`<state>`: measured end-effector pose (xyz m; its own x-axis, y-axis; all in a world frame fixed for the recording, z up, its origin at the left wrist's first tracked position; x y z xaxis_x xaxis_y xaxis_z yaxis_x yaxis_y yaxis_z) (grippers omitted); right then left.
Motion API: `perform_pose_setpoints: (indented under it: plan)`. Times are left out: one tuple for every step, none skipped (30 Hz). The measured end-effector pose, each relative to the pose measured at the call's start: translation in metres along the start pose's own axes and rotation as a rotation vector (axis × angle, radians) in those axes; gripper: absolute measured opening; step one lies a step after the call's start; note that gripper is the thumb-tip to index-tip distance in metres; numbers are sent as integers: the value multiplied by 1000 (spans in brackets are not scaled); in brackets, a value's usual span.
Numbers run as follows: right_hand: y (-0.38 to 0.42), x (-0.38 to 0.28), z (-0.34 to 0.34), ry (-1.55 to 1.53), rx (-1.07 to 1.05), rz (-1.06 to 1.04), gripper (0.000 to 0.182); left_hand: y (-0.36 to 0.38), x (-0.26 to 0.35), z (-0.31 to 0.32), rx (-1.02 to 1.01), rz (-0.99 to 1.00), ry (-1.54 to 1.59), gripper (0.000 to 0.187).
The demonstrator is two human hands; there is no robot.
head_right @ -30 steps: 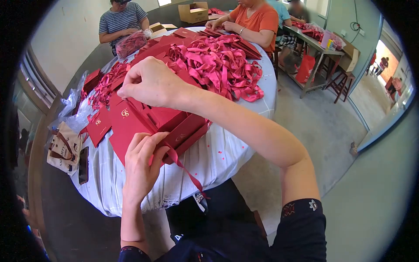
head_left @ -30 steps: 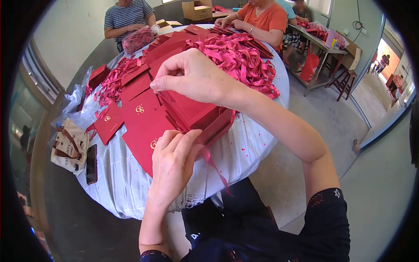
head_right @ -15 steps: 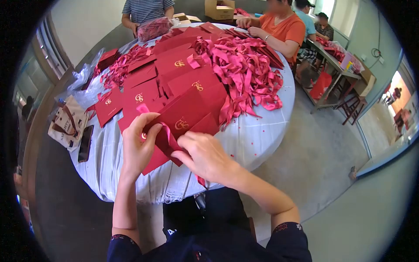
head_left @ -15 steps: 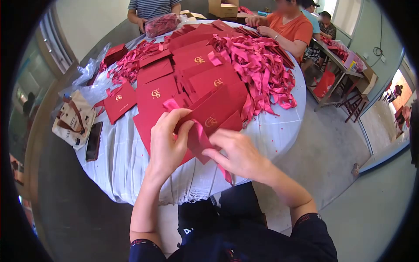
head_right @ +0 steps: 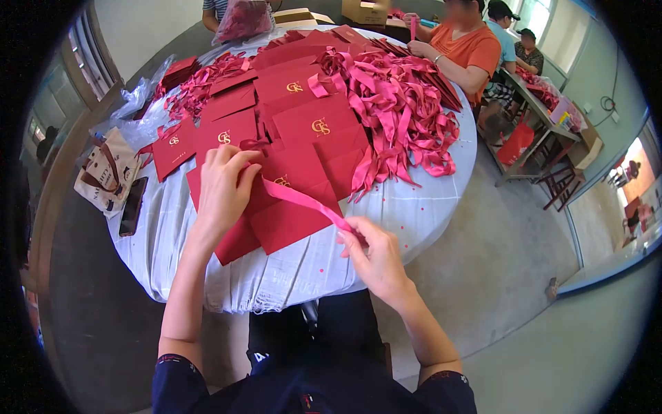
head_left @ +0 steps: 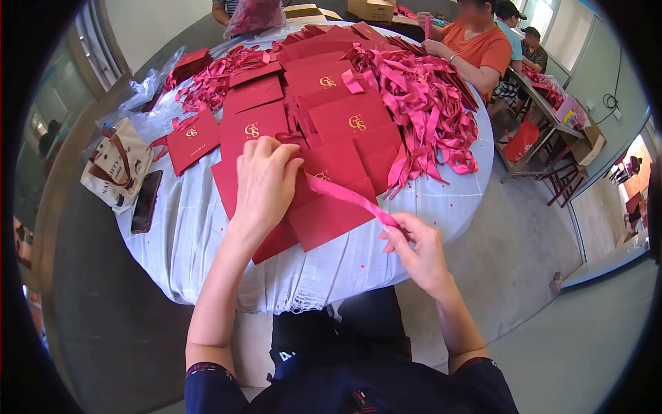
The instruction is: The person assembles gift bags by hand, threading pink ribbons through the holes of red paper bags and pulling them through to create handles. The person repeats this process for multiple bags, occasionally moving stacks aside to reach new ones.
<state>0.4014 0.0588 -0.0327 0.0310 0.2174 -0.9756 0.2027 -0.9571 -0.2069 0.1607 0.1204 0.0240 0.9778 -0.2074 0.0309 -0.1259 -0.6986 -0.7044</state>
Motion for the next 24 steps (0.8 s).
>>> perform_pose_setpoints:
  plan:
    - [-1, -1, 2, 2, -1, 2, 10, -2, 3, 8, -77, 18, 34, 18]
    - [-2, -4, 1, -20, 77, -37, 9, -4, 4, 16, -152, 35, 69, 19]
    - [-2, -8, -1, -43, 155, -77, 8, -7, 4, 24, -197, 30, 73, 23]
    - [-4, -9, -2, -43, 155, -78, 8, -9, 4, 27, -196, 30, 72, 23]
    - [-5, -13, -3, -4, 173, -145, 9, -11, 5, 29, -236, 31, 76, 25]
    - [-5, -17, -5, 35, 193, -211, 9, -13, 6, 32, -278, 34, 80, 27]
    - [-6, -18, -7, 35, 196, -210, 9, -17, 6, 33, -279, 36, 81, 27]
    - [-7, -21, -10, 10, 210, -221, 10, -21, 6, 36, -354, 53, 116, 26]
    - [-7, -22, -13, -15, 225, -234, 11, -22, 7, 39, -428, 71, 150, 26]
    - [-10, -21, -14, -14, 228, -235, 11, -23, 7, 39, -427, 74, 152, 26]
    - [-12, -24, -15, -23, 229, -355, 9, -24, 7, 40, -451, 46, 270, 22]
    - [-13, -28, -16, -32, 231, -476, 8, -25, 8, 40, -474, 19, 388, 19]
    - [-15, -31, -15, -32, 236, -479, 8, -26, 9, 37, -473, 25, 389, 19]
    - [-15, -35, -14, -271, 213, -471, 7, -28, 13, 29, -542, -33, 540, 17]
    - [-15, -39, -13, -509, 187, -458, 7, -29, 18, 21, -613, -92, 693, 16]
    - [-14, -46, -12, -508, 196, -457, 7, -31, 22, 10, -619, -86, 695, 16]
    - [-13, -55, -8, -748, 103, -451, 10, -32, 29, -2, -650, -51, 764, 17]
    - [-13, -59, -5, -986, 4, -442, 13, -30, 35, -8, -679, -16, 832, 18]
    - [-11, -53, -6, -932, 0, -406, 18, -28, 38, -8, -651, 9, 920, 20]
    - [-11, -51, -5, -932, 0, -407, 18, -27, 39, -9, -650, 9, 919, 20]
    - [-11, -48, 0, -885, -19, -348, 16, -28, 42, -14, -622, 87, 856, 22]
    - [-11, -45, 5, -836, -37, -288, 15, -29, 46, -20, -594, 165, 792, 25]
    - [-10, -44, 9, -704, 70, -222, 13, -30, 49, -26, -599, 155, 722, 28]
    - [-10, -43, 11, -701, 72, -221, 13, -28, 49, -23, -599, 156, 726, 28]
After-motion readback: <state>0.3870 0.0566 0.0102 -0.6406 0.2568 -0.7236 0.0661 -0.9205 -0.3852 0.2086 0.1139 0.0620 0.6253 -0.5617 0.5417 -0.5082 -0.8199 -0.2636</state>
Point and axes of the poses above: each hand's wrist, its own y-axis away from the middle knuckle, its own z-axis out of the palm, x = y × z, the point moved 4 cm from there along -y, towards the middle knuckle, and after that the axes turned 14 degrees about -y, right-handed, at the moved point
